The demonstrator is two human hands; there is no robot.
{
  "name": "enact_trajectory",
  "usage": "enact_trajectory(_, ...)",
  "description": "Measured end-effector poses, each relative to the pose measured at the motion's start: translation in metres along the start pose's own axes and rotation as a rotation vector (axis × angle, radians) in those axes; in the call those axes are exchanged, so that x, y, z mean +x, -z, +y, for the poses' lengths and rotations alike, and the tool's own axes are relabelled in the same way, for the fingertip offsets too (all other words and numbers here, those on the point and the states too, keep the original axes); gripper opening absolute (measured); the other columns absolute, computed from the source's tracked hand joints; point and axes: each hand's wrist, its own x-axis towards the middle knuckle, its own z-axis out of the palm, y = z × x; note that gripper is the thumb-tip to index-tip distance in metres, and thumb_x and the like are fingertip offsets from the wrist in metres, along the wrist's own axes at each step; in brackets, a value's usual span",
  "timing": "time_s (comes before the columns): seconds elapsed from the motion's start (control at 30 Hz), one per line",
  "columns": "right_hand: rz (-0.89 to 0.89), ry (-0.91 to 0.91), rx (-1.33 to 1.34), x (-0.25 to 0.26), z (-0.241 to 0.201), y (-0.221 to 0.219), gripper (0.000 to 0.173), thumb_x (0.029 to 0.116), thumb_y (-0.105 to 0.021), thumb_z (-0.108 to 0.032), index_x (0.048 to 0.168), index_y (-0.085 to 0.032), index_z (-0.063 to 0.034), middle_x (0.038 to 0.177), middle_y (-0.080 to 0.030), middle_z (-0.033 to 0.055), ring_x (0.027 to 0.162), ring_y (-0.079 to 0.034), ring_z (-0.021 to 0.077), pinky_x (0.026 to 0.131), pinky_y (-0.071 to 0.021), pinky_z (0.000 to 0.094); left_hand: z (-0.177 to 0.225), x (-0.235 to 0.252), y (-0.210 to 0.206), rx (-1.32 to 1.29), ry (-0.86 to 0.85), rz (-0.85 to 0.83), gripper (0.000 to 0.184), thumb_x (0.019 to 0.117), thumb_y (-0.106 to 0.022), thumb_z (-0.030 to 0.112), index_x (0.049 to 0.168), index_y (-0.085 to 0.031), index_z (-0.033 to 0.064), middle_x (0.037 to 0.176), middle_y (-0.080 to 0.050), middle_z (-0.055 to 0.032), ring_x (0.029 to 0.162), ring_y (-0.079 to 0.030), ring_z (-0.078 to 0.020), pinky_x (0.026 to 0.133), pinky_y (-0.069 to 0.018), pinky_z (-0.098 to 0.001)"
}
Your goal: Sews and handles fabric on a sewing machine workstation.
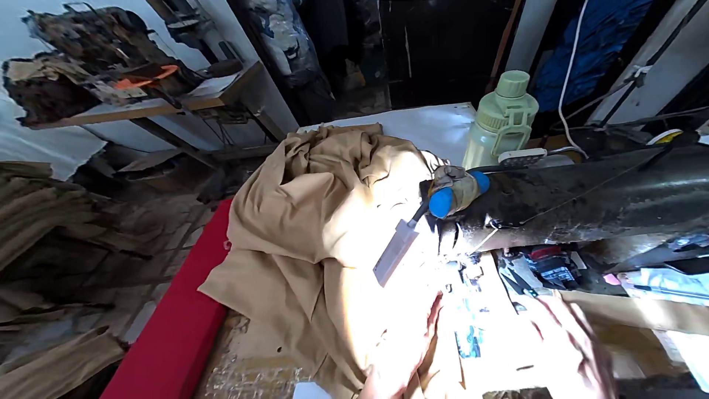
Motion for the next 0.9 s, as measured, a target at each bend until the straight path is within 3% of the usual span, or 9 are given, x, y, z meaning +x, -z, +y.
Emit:
enact_trajectory(0.17, -0.118, -0.135, -0.088, 0.009, -0.002, 0.019, 0.037, 0.1009, -0.054, -0.017, 0.126, -0.069, 0.0051, 0.115, -0.071, 0.0288, 0.108, -0.068, 0.0470, 0.094, -0.0538, 0.0548, 0.000, -0.002, 0.005, -0.035, 0.011, -0.051, 0.032, 0.1039, -0.055, 0.025, 0.123, -0.071, 0.0059, 0.116, -0.073, -0.0088, 0.109, -0.069, -0.0166, 0.100, -0.0522, -0.0322)
enact_trajectory(0.27, -0.095, -0.091, 0.039, 0.004, -0.002, 0.030, 0.035, 0.0960, -0.057, -0.006, 0.128, -0.067, 0.0057, 0.100, -0.073, 0.0276, 0.084, -0.073, 0.0444, 0.077, -0.0577, 0.0582, -0.001, -0.005, 0.005, -0.007, -0.011, -0.047, 0.032, 0.1039, -0.055, 0.024, 0.125, -0.071, 0.0054, 0.118, -0.073, -0.0104, 0.110, -0.069, -0.0202, 0.100, -0.0520, -0.0352)
enact_trajectory(0.33, -0.087, -0.018, 0.151, -0.001, -0.008, 0.031, 0.033, 0.0927, -0.058, -0.001, 0.123, -0.069, 0.0044, 0.094, -0.074, 0.0227, 0.075, -0.072, 0.0352, 0.070, -0.0586, 0.0509, -0.003, -0.006, 0.004, -0.012, -0.028, -0.025, 0.032, 0.1041, -0.054, 0.024, 0.126, -0.070, 0.0051, 0.121, -0.072, -0.0104, 0.112, -0.069, -0.0207, 0.102, -0.0512, -0.0352)
enact_trajectory(0.43, -0.069, 0.080, 0.271, -0.009, -0.039, 0.018, 0.023, 0.0887, -0.060, 0.002, 0.106, -0.075, 0.0076, 0.089, -0.073, 0.0207, 0.076, -0.072, 0.0297, 0.071, -0.0598, 0.0420, -0.002, -0.005, 0.007, -0.023, -0.048, -0.007, 0.031, 0.1027, -0.056, 0.023, 0.123, -0.070, 0.0042, 0.118, -0.072, -0.0110, 0.110, -0.069, -0.0215, 0.099, -0.0521, -0.0359)
enact_trajectory(0.5, -0.086, 0.034, 0.296, -0.017, -0.056, 0.003, 0.021, 0.0875, -0.064, -0.002, 0.100, -0.072, 0.0125, 0.090, -0.073, 0.0254, 0.083, -0.073, 0.0357, 0.079, -0.0582, 0.0471, -0.003, -0.003, 0.007, -0.025, -0.059, 0.018, 0.030, 0.1013, -0.058, 0.023, 0.119, -0.072, 0.0030, 0.113, -0.074, -0.0124, 0.105, -0.070, -0.0223, 0.095, -0.0545, -0.0362)
enact_trajectory(0.6, -0.167, -0.115, 0.693, -0.019, -0.068, -0.012, 0.032, 0.0953, -0.063, -0.012, 0.112, -0.061, 0.0152, 0.102, -0.069, 0.0171, 0.098, -0.069, 0.0151, 0.093, -0.0554, 0.0287, -0.006, 0.003, 0.008, -0.072, -0.056, 0.021, 0.027, 0.1010, -0.059, 0.024, 0.112, -0.073, 0.0035, 0.112, -0.073, -0.0107, 0.104, -0.069, -0.0183, 0.095, -0.0529, -0.0325)
enact_trajectory(0.67, -0.205, -0.144, 0.663, -0.004, -0.078, -0.015, 0.027, 0.0882, -0.068, -0.010, 0.103, -0.069, 0.0122, 0.091, -0.073, 0.0194, 0.084, -0.071, 0.0227, 0.080, -0.0574, 0.0384, -0.005, 0.005, 0.010, -0.076, -0.046, 0.018, 0.027, 0.1006, -0.059, 0.023, 0.111, -0.073, 0.0033, 0.112, -0.073, -0.0112, 0.104, -0.069, -0.0189, 0.095, -0.0535, -0.0330)
enact_trajectory(0.77, -0.288, -0.179, 0.497, 0.010, -0.089, -0.013, 0.026, 0.0918, -0.063, -0.011, 0.106, -0.071, 0.0098, 0.090, -0.073, 0.0209, 0.079, -0.073, 0.0296, 0.075, -0.0587, 0.0442, -0.008, 0.013, 0.012, -0.049, -0.035, -0.011, 0.025, 0.1010, -0.058, 0.022, 0.110, -0.074, 0.0048, 0.108, -0.073, -0.0087, 0.099, -0.070, -0.0157, 0.092, -0.0544, -0.0293)
enact_trajectory(0.9, -0.321, -0.259, 0.410, 0.019, -0.094, -0.020, 0.041, 0.0909, -0.064, -0.015, 0.123, -0.066, 0.0106, 0.104, -0.074, 0.0235, 0.092, -0.073, 0.0353, 0.085, -0.0573, 0.0503, -0.011, 0.031, 0.017, -0.004, 0.010, -0.060, 0.026, 0.1017, -0.056, 0.023, 0.107, -0.073, 0.0035, 0.100, -0.073, -0.0104, 0.094, -0.069, -0.0162, 0.089, -0.0541, -0.0307)
